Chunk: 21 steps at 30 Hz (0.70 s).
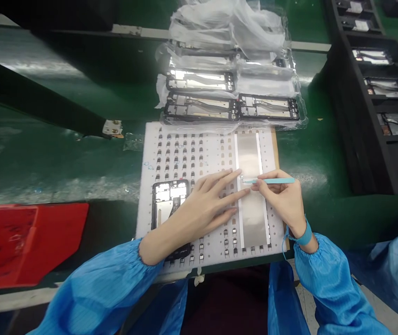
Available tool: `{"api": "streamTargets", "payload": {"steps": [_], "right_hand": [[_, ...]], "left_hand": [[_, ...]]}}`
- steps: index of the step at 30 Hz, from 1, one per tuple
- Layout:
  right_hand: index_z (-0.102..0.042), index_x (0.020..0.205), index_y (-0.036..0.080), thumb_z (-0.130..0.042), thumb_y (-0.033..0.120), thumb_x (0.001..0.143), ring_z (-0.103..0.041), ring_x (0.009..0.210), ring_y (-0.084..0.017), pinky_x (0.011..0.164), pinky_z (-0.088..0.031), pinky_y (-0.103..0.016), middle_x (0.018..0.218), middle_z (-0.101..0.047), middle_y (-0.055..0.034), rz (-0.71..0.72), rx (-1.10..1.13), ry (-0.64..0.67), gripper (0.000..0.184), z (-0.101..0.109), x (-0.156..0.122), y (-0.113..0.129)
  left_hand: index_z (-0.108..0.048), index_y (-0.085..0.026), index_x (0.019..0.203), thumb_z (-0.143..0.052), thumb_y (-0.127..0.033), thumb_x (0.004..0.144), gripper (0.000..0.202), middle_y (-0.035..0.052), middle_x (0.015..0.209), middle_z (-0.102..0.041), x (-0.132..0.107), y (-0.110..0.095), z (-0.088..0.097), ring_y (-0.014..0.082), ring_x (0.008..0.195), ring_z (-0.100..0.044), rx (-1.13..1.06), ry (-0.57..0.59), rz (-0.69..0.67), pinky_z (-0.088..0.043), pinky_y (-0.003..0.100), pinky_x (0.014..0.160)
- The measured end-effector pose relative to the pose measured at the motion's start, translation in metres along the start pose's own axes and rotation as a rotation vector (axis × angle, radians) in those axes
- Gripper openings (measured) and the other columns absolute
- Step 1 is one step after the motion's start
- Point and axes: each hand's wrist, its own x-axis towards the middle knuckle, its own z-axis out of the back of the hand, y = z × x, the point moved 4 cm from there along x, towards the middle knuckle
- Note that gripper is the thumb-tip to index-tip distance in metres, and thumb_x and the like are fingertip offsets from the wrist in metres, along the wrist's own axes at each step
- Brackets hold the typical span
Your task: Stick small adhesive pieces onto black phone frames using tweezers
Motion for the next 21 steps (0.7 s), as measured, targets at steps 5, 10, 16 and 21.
{"api": "streamTargets", "payload": {"steps": [5,10,16,21], "right_hand": [[-0.081,0.097,0.021,-0.089,0.039,0.093,-0.086,0.084,-0.027,0.078,-0.075,-0.036,0.089,-0.084,-0.0056,0.027,0.026,-0.037,0.020,0.002,0.000,0.000],[-0.082,0.096,0.021,-0.089,0.036,0.093,-0.086,0.080,-0.027,0.074,-0.075,-0.034,0.086,-0.084,-0.0057,0.038,-0.037,-0.061,0.017,0.003,-0.015,0.028],[-0.082,0.097,0.022,-0.089,0.032,0.094,-0.085,0.080,-0.026,0.070,-0.074,-0.029,0.085,-0.084,-0.0052,0.098,-0.058,-0.014,0.013,-0.049,-0.025,0.067],[-0.080,0.098,0.023,-0.085,0.039,0.096,-0.085,0.085,-0.027,0.074,-0.075,-0.037,0.088,-0.084,-0.0058,0.070,0.117,0.138,0.017,-0.118,-0.001,0.044]], "left_hand": [[-0.051,-0.027,0.160,-0.053,-0.032,0.112,0.048,0.0163,0.176,-0.033,0.002,0.000,-0.004,0.0422,0.159,-0.037,-0.024,0.000,0.004,-0.045,0.067,0.118],[-0.052,-0.026,0.159,-0.056,-0.033,0.111,0.048,0.0145,0.179,-0.029,-0.005,-0.002,0.011,0.0402,0.163,-0.032,-0.164,-0.033,0.015,-0.043,0.067,0.123],[-0.066,-0.025,0.136,-0.050,-0.014,0.110,0.032,0.0080,0.144,-0.069,-0.059,0.039,0.053,0.0271,0.136,-0.061,-0.231,-0.421,0.329,-0.056,0.052,0.111],[-0.071,-0.022,0.120,-0.058,-0.016,0.108,0.019,0.0061,0.109,-0.074,-0.087,0.065,0.049,0.0234,0.102,-0.064,-0.126,-0.481,0.457,-0.058,0.043,0.087]]}}
